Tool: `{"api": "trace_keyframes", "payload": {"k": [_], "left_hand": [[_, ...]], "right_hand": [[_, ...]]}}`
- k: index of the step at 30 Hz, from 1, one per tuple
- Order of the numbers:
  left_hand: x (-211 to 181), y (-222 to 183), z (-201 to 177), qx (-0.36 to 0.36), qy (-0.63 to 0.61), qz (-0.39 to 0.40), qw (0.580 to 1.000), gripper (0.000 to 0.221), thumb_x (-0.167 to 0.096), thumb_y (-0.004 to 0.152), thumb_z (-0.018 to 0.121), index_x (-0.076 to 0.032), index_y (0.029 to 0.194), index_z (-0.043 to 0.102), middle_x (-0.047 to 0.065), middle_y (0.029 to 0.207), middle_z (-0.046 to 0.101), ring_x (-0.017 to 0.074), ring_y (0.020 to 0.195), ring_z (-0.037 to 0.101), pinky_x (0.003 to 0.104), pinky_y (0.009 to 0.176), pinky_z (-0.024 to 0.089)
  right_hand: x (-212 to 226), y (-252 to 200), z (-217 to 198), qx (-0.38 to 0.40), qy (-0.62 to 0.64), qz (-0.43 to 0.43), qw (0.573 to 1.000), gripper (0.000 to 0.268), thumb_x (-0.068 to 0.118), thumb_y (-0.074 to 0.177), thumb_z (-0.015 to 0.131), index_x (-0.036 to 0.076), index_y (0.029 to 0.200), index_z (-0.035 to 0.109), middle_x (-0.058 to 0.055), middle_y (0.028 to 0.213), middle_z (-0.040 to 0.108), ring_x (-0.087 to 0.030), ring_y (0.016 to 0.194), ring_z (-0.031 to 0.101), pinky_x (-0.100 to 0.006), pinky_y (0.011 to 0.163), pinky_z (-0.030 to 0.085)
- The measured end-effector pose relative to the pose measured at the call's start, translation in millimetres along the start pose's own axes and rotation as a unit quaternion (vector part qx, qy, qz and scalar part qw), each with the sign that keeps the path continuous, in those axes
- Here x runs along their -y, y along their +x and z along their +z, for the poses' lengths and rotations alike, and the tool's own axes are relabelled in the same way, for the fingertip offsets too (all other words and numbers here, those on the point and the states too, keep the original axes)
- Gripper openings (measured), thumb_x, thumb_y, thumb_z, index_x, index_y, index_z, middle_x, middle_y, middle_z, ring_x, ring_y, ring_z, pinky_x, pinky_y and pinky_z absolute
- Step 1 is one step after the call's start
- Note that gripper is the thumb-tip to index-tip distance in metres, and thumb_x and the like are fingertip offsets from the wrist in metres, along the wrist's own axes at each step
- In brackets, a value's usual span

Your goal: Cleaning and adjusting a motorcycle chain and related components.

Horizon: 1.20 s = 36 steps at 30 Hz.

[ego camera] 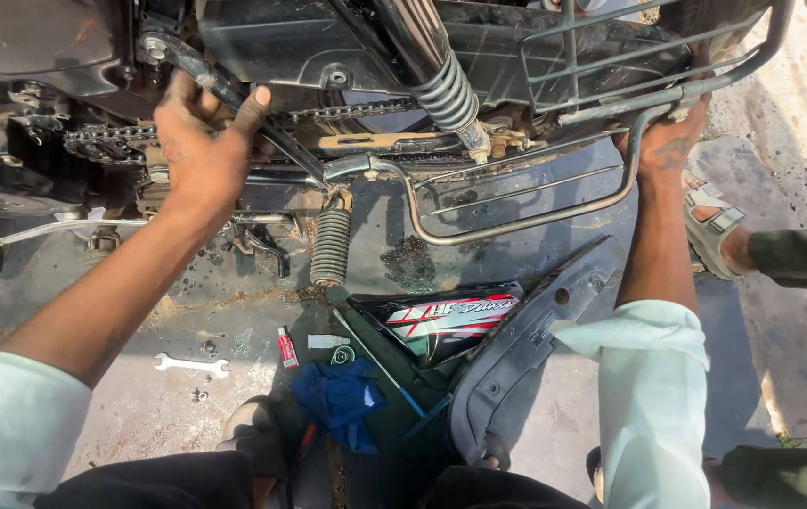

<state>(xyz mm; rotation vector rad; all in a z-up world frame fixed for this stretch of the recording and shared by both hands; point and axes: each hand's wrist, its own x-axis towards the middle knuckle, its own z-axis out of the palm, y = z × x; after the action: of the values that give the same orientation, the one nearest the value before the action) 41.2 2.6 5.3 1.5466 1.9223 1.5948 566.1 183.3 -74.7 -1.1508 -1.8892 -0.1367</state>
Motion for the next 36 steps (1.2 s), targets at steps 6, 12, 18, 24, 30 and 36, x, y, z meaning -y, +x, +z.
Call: {"api": "trace_keyframes", "payload": {"k": [6, 12, 18, 24, 30, 36], "left_hand": [[-55.8, -29.5, -35.6, 0.035, 0.182, 0.015, 0.983, 0.06, -0.031, 0.097, 0.084, 0.0, 0.134, 0.05, 0.015, 0.12, 0.061, 0.0256, 0.103, 0.069, 0.037, 0.081, 0.053], [-90.9, -26.9, -21.4, 0.125, 0.179, 0.134, 0.967, 0.115, -0.034, 0.097, 0.089, 0.011, 0.159, 0.003, 0.037, 0.16, 0.017, 0.0426, 0.152, 0.025, 0.049, 0.125, 0.035], [-104.6, -8.9, -4.5, 0.139, 0.134, 0.062, 0.979, 0.133, -0.04, 0.093, 0.091, 0.018, 0.154, -0.012, 0.041, 0.168, 0.003, 0.049, 0.163, 0.012, 0.045, 0.137, 0.015], [-28.3, -6.0, 34.9, 0.02, 0.164, 0.078, 0.983, 0.13, -0.039, 0.087, 0.092, 0.012, 0.154, -0.008, 0.035, 0.166, 0.015, 0.0406, 0.155, 0.029, 0.041, 0.134, 0.025], [-91.7, 3.3, 37.0, 0.023, -0.171, -0.026, 0.985, 0.127, -0.01, 0.093, 0.097, 0.003, 0.164, -0.007, 0.029, 0.176, 0.029, 0.0102, 0.08, 0.046, 0.023, 0.069, 0.046], [-95.7, -26.9, 81.8, 0.199, -0.15, 0.031, 0.968, 0.133, -0.022, 0.084, 0.095, -0.001, 0.159, -0.013, 0.034, 0.156, 0.042, 0.0118, 0.082, 0.076, 0.027, 0.073, 0.063]], "right_hand": [[-142.7, -126.4, 4.1, -0.002, -0.056, 0.298, 0.953, 0.052, 0.015, 0.082, 0.075, 0.001, 0.13, 0.061, -0.019, 0.121, 0.059, -0.035, 0.115, 0.062, -0.045, 0.1, 0.054], [-112.9, -170.2, -23.6, 0.031, -0.074, 0.224, 0.971, 0.079, 0.024, 0.083, 0.094, -0.006, 0.144, 0.054, -0.022, 0.126, 0.054, -0.038, 0.113, 0.059, -0.047, 0.1, 0.049], [-37.0, -40.3, -10.0, -0.033, -0.036, 0.005, 0.999, 0.101, 0.03, 0.082, 0.1, -0.007, 0.155, 0.04, -0.023, 0.144, 0.053, -0.04, 0.133, 0.054, -0.047, 0.116, 0.044], [-19.7, 11.8, -0.5, 0.124, 0.14, 0.186, 0.965, 0.097, 0.035, 0.083, 0.092, -0.001, 0.157, 0.042, -0.021, 0.151, 0.059, -0.034, 0.139, 0.06, -0.041, 0.123, 0.049], [-24.0, 7.2, -14.5, -0.012, -0.119, -0.121, 0.985, 0.119, 0.028, 0.043, 0.106, -0.012, 0.137, 0.044, -0.031, 0.131, 0.056, -0.045, 0.117, 0.055, -0.046, 0.1, 0.047], [-181.8, -65.3, -75.9, -0.004, -0.071, 0.259, 0.963, 0.052, 0.013, 0.088, 0.075, 0.005, 0.136, 0.056, -0.012, 0.132, 0.063, -0.033, 0.125, 0.063, -0.044, 0.115, 0.052]]}}
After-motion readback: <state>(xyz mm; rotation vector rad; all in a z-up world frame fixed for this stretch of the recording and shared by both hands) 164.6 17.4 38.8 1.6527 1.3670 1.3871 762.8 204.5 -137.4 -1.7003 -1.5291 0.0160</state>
